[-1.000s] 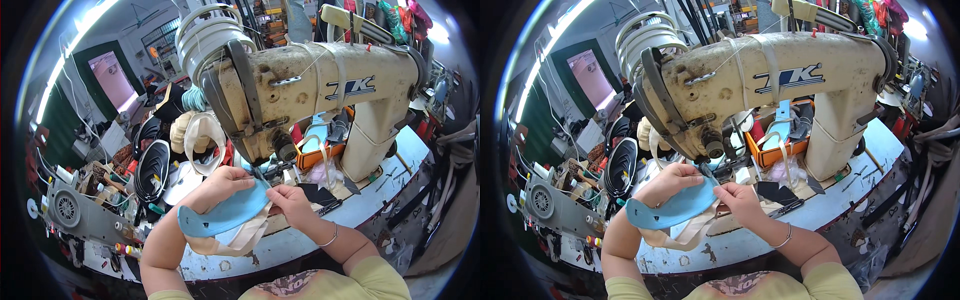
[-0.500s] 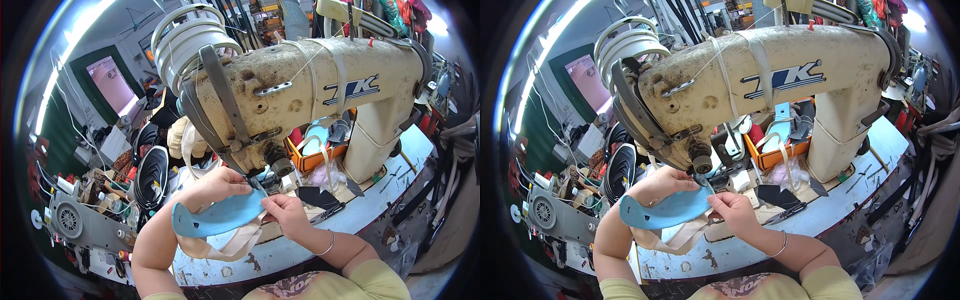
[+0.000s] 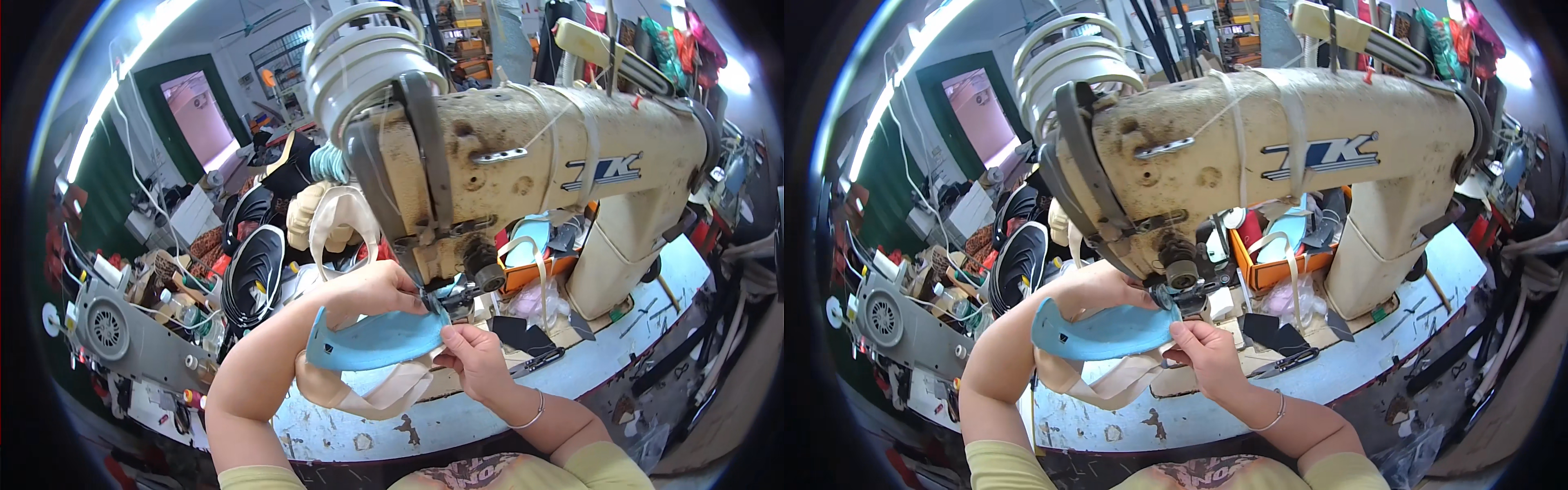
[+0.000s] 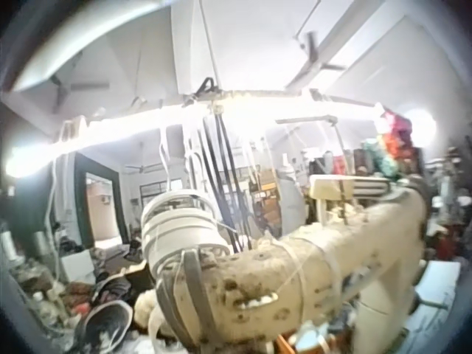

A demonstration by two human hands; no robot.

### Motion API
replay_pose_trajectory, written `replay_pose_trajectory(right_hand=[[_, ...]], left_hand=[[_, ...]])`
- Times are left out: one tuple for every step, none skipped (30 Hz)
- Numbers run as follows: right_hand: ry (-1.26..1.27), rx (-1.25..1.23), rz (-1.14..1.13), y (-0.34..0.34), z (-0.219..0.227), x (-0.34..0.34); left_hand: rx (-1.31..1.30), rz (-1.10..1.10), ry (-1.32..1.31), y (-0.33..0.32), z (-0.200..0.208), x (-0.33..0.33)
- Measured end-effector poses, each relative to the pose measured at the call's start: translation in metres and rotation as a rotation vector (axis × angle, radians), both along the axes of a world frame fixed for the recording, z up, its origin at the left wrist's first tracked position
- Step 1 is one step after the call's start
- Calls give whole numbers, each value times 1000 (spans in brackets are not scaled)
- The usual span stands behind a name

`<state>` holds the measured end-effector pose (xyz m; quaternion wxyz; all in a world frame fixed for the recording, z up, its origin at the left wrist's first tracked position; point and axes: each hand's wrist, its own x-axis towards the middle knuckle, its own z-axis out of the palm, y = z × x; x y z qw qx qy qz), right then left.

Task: The person stitches shoe components using a sewing machine and trims material with snips. The person then sorts and fits shoe pieces together by hand before positioning them under the sewing machine.

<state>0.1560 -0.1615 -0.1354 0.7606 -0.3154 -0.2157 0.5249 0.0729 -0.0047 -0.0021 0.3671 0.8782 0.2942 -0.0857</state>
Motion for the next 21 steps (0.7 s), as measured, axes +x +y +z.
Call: replay_pose_trajectory(right_hand=[[-11,-4,5,-3,4,5],[-457,-96,-7,-11,11,16],[-899,-187,-15,-18,16,27],[-1120,-78,-198,-30,23,36],[-1334,40,-386,-44,30,48],[-1296,-111,-469,-58,34,63],[-1340,130,-799,-67,42,84],[-1534,50,-1087,-80,44,107],[-1689,-3,-1368,-92,50,132],[-1656,-67,-1507,-103,57,152],[-1761,-161,-1620,-110,68,166],[-1922,-254,-1723,-115,79,176],[-1883,-262,-1684,-117,80,189],[-1843,-269,-1645,-119,78,199],[-1845,-266,-1646,-117,75,205],[-1773,-230,-1621,-114,70,211],[-1701,-195,-1595,-111,65,217],[-1702,-194,-1598,-110,53,227],[-1689,-208,-1627,-110,36,234],[-1677,-221,-1658,-112,25,239],[-1715,-178,-1738,-101,28,226]], left_hand=[[23,-56,-3,5,-4,0],[45,-113,-7,8,-8,0],[31,-115,0,13,-13,-1],[33,-108,-7,20,-19,-3],[64,-170,-60,30,-29,-5],[92,-228,-108,36,-37,-7],[88,-232,-118,34,-35,-4],[93,-236,-104,34,-33,-3],[99,-256,-95,33,-31,1],[95,-263,-100,33,-32,2],[98,-268,-106,33,-32,3],[102,-272,-111,35,-32,3],[100,-276,-114,34,-30,3],[101,-268,-93,32,-26,4],[104,-256,-72,32,-23,4],[105,-255,-75,33,-22,4],[169,-292,-80,34,-21,5],[232,-333,-86,35,-20,7],[229,-336,-83,33,-18,7],[172,-305,-44,29,-14,6],[121,-268,-7,28,-11,6]])
